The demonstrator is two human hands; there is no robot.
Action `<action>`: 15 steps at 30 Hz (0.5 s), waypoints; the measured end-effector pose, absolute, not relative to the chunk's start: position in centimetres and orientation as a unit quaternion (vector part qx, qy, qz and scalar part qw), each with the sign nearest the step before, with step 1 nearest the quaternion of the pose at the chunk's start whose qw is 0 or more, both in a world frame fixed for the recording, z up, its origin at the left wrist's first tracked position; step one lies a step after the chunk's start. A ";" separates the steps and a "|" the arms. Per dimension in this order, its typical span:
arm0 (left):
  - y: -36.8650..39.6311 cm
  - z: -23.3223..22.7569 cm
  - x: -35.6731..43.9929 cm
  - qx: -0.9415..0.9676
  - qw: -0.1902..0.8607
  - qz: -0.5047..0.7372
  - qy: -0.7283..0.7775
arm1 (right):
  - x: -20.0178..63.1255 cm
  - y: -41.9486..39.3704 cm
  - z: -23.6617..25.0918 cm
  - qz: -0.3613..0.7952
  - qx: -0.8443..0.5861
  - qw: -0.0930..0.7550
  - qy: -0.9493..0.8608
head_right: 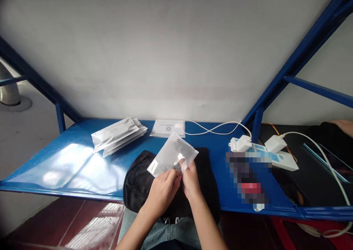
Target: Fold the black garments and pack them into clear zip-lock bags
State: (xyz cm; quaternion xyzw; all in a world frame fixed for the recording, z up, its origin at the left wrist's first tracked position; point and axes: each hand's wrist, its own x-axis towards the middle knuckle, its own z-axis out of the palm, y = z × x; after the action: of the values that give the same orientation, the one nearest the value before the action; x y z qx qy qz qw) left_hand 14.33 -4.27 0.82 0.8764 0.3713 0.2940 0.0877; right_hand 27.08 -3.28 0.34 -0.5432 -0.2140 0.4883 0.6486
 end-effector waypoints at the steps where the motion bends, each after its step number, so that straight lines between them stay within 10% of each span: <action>1: -4.3 0.9 14.3 0.875 0.071 0.285 0.385 | 27.2 -3.5 0.3 0.494 -0.540 0.635 -0.245; 15: -4.8 2.1 11.5 0.886 0.101 0.220 0.395 | 27.8 -4.4 -1.3 0.511 -0.533 0.599 -0.311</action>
State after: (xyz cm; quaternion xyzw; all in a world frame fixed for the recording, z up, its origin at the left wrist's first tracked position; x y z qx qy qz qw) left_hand 11.49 -4.79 2.10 0.8864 0.3945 0.2204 0.1008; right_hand 27.81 -4.41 -1.26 -0.5331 -0.3106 0.5108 0.5987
